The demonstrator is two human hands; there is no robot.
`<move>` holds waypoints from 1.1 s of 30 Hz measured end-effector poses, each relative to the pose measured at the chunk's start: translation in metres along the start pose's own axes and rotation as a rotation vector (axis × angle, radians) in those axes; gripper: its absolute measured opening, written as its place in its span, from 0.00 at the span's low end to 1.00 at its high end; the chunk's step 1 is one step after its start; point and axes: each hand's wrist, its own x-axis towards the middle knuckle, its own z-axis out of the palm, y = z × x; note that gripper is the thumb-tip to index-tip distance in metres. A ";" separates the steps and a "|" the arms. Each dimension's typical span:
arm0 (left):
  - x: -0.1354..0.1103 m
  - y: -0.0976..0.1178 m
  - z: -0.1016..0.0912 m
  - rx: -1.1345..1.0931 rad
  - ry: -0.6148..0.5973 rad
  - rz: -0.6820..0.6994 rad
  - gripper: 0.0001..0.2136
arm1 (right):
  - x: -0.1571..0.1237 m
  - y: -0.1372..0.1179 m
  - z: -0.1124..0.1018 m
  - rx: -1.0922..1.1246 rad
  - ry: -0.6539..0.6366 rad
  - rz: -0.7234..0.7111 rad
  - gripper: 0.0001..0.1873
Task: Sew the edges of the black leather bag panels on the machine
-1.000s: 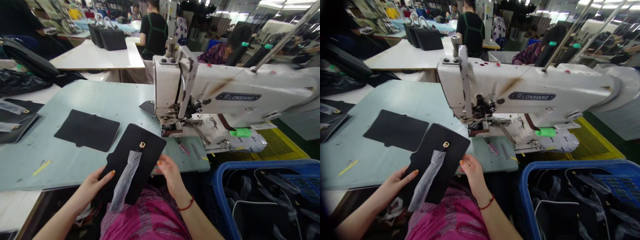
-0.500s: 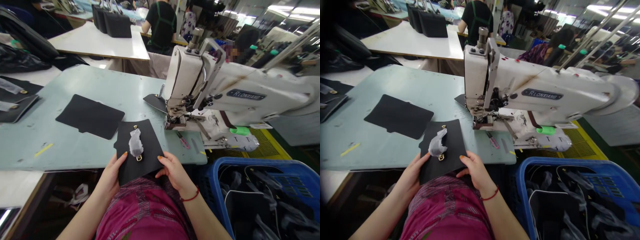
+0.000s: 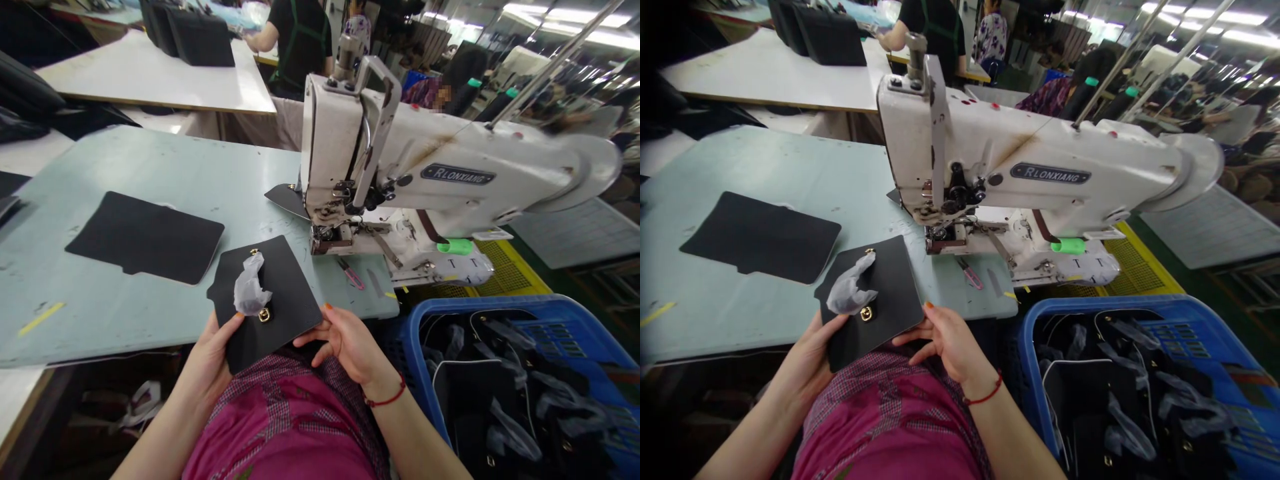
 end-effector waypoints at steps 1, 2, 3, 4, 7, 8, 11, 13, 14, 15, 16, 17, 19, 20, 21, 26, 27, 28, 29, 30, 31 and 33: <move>0.000 -0.001 0.001 0.000 0.002 0.023 0.28 | -0.001 0.001 0.000 -0.021 0.011 -0.009 0.25; 0.000 -0.002 0.003 -0.001 0.001 0.047 0.29 | -0.002 0.001 0.000 -0.052 0.024 -0.023 0.24; 0.001 -0.003 0.004 -0.002 -0.002 0.067 0.30 | -0.003 0.001 0.001 -0.099 0.040 -0.046 0.23; 0.002 -0.005 0.005 0.003 -0.007 0.078 0.30 | -0.004 0.001 0.002 -0.163 0.061 -0.077 0.22; 0.003 -0.018 0.004 0.061 -0.031 0.069 0.29 | -0.007 -0.003 0.006 -0.451 0.130 -0.218 0.20; 0.002 -0.024 0.002 0.103 -0.045 0.064 0.28 | -0.008 -0.005 0.008 -0.578 0.145 -0.277 0.20; -0.008 -0.043 -0.010 0.260 -0.073 0.081 0.26 | -0.012 -0.011 0.015 -0.956 0.151 -0.437 0.22; -0.017 -0.051 -0.017 0.303 -0.122 0.028 0.26 | -0.015 -0.013 0.020 -1.112 0.114 -0.492 0.21; -0.021 -0.052 -0.019 0.280 -0.150 -0.017 0.26 | -0.017 -0.013 0.023 -1.146 0.080 -0.502 0.20; -0.025 -0.052 -0.018 0.237 -0.194 -0.080 0.25 | -0.018 -0.012 0.027 -1.159 0.037 -0.507 0.19; -0.027 -0.051 -0.015 0.183 -0.255 -0.156 0.24 | -0.019 -0.011 0.030 -1.161 -0.005 -0.510 0.18; -0.028 -0.049 -0.011 0.128 -0.323 -0.227 0.26 | -0.019 -0.010 0.033 -1.158 -0.041 -0.519 0.17; -0.027 -0.044 0.004 0.024 -0.434 -0.318 0.32 | -0.019 -0.007 0.038 -1.146 -0.079 -0.538 0.16; -0.025 -0.041 0.013 -0.025 -0.448 -0.332 0.35 | -0.018 -0.006 0.040 -1.142 -0.073 -0.551 0.16; -0.022 -0.039 0.022 -0.071 -0.424 -0.321 0.36 | -0.017 -0.005 0.040 -1.140 -0.050 -0.564 0.16; 0.004 -0.025 0.056 -0.188 -0.177 -0.153 0.22 | -0.002 -0.010 0.034 -1.107 0.145 -0.578 0.17; 0.010 -0.020 0.061 -0.187 -0.133 -0.127 0.18 | 0.003 -0.013 0.032 -1.089 0.179 -0.564 0.18; 0.017 -0.015 0.065 -0.175 -0.084 -0.099 0.14 | 0.009 -0.016 0.029 -1.065 0.205 -0.547 0.19; 0.025 -0.010 0.069 -0.154 -0.038 -0.068 0.11 | 0.016 -0.019 0.027 -1.035 0.221 -0.526 0.20; 0.032 -0.004 0.073 -0.127 -0.006 -0.038 0.09 | 0.023 -0.022 0.024 -0.995 0.230 -0.508 0.20; 0.040 0.001 0.078 -0.100 0.003 -0.015 0.08 | 0.031 -0.025 0.021 -0.946 0.234 -0.491 0.21; 0.054 0.011 0.088 -0.065 -0.024 0.019 0.09 | 0.047 -0.030 0.014 -0.826 0.232 -0.460 0.23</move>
